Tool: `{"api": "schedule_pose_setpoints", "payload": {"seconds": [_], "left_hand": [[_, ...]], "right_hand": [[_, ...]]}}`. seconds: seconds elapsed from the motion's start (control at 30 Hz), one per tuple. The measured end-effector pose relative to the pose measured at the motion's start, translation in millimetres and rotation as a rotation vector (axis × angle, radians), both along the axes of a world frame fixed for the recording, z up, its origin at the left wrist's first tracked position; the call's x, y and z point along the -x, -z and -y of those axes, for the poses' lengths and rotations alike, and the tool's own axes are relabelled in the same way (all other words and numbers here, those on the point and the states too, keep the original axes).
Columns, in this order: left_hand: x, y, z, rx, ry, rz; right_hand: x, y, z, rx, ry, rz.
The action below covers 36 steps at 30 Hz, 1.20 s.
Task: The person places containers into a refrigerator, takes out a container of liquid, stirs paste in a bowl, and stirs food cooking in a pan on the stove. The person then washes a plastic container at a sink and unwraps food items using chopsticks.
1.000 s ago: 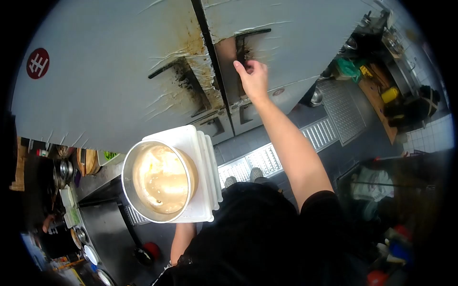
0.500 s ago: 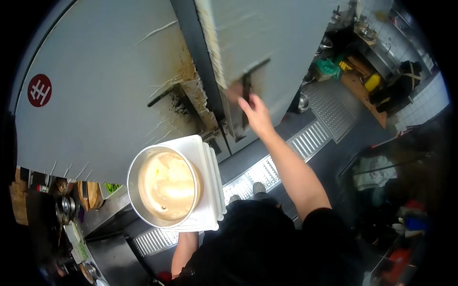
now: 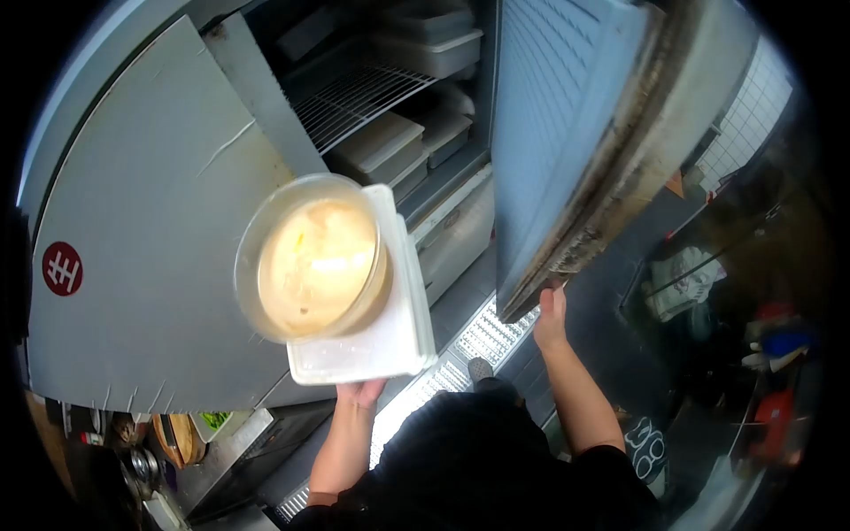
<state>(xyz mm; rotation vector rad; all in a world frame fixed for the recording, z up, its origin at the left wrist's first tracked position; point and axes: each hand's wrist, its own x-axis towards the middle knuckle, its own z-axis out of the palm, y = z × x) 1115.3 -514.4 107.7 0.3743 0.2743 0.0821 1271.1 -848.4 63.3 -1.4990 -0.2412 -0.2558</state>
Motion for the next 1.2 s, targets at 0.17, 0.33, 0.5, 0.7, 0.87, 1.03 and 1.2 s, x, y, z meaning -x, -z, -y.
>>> {"api": "schedule_pose_setpoints", "payload": {"seconds": [0.17,0.33,0.5,0.7,0.87,1.03,1.2], "left_hand": [[-67.5,-40.5,25.1,0.067,0.138,0.155],[-134.7,-64.7,42.3,0.079,0.14,0.222],[-200.7,-90.0,50.5,-0.02,0.106,0.253],[-271.6,-120.0,48.1,-0.002,0.021,0.36],[-318.2,-133.7,37.9,0.001,-0.022,0.449],[-357.0,-137.1,26.9,0.015,-0.062,0.466],[-391.9,-138.4,19.0,0.079,-0.082,0.455]], "right_hand": [[1.3,6.7,32.8,-0.174,0.071,-0.139],[-8.1,24.4,55.8,0.065,0.104,-0.001],[-7.4,42.1,74.1,0.083,0.022,-0.037],[-4.3,11.3,67.9,-0.017,-0.084,0.047],[-1.8,-0.8,72.2,0.058,-0.139,-0.017],[-2.1,-7.9,68.1,-0.086,-0.192,-0.112],[1.3,-5.4,70.3,-0.022,-0.188,-0.19]]}}
